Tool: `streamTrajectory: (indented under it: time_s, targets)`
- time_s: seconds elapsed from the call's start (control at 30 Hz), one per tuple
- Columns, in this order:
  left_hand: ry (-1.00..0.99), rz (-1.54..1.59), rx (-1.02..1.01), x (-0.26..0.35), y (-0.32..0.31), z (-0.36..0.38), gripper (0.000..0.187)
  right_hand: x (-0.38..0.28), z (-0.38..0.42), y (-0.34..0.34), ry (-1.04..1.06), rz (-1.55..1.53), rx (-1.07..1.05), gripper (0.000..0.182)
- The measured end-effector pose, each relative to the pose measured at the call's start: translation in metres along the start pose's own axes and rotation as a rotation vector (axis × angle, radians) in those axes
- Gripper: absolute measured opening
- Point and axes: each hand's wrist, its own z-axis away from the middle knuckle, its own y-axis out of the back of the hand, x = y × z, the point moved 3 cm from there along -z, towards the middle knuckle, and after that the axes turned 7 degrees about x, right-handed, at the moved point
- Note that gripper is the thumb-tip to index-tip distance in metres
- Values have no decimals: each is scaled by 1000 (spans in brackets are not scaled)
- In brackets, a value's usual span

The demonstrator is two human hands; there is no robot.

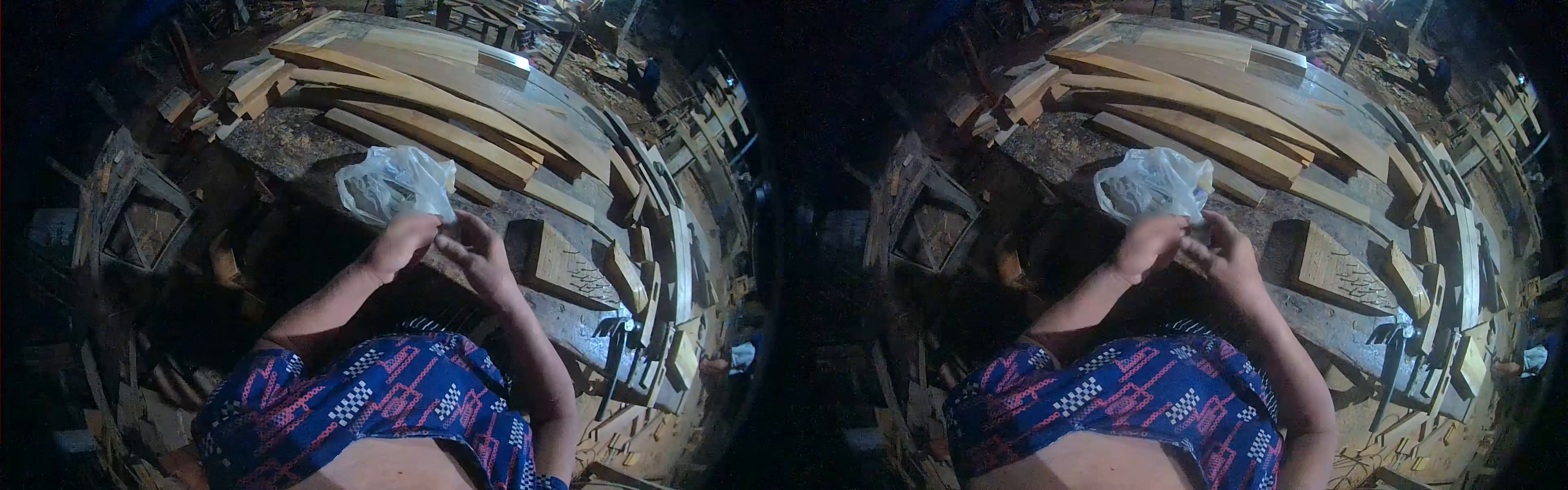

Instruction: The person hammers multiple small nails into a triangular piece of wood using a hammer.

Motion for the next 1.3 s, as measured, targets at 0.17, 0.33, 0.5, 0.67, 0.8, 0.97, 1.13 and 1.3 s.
streamTrajectory:
  time_s: [0.17,0.33,0.5,0.67,0.8,0.97,1.13,1.3]
  targets:
    - [296,80,-84,31,6,-11,30,-5,-20,1,-207,-351,49,18]
    - [477,287,174,23,54,-57,26,-31,-36,24,-179,-381,24,12]
    - [248,89,384,27,42,-86,25,-46,-29,34,-220,-335,39,14]
    - [155,-617,117,54,28,-82,29,-43,-21,45,-173,-265,73,19]
    - [-287,-1685,40,8,55,-106,27,-41,-10,42,-227,-210,98,19]
    - [-390,-1995,-256,17,45,-109,33,-31,-7,40,-256,-176,67,20]
    - [-866,-1958,-151,23,52,-100,27,-35,-9,41,-234,-152,64,21]
    - [-798,-1797,-118,42,63,-110,21,-36,-11,40,-233,-143,67,21]
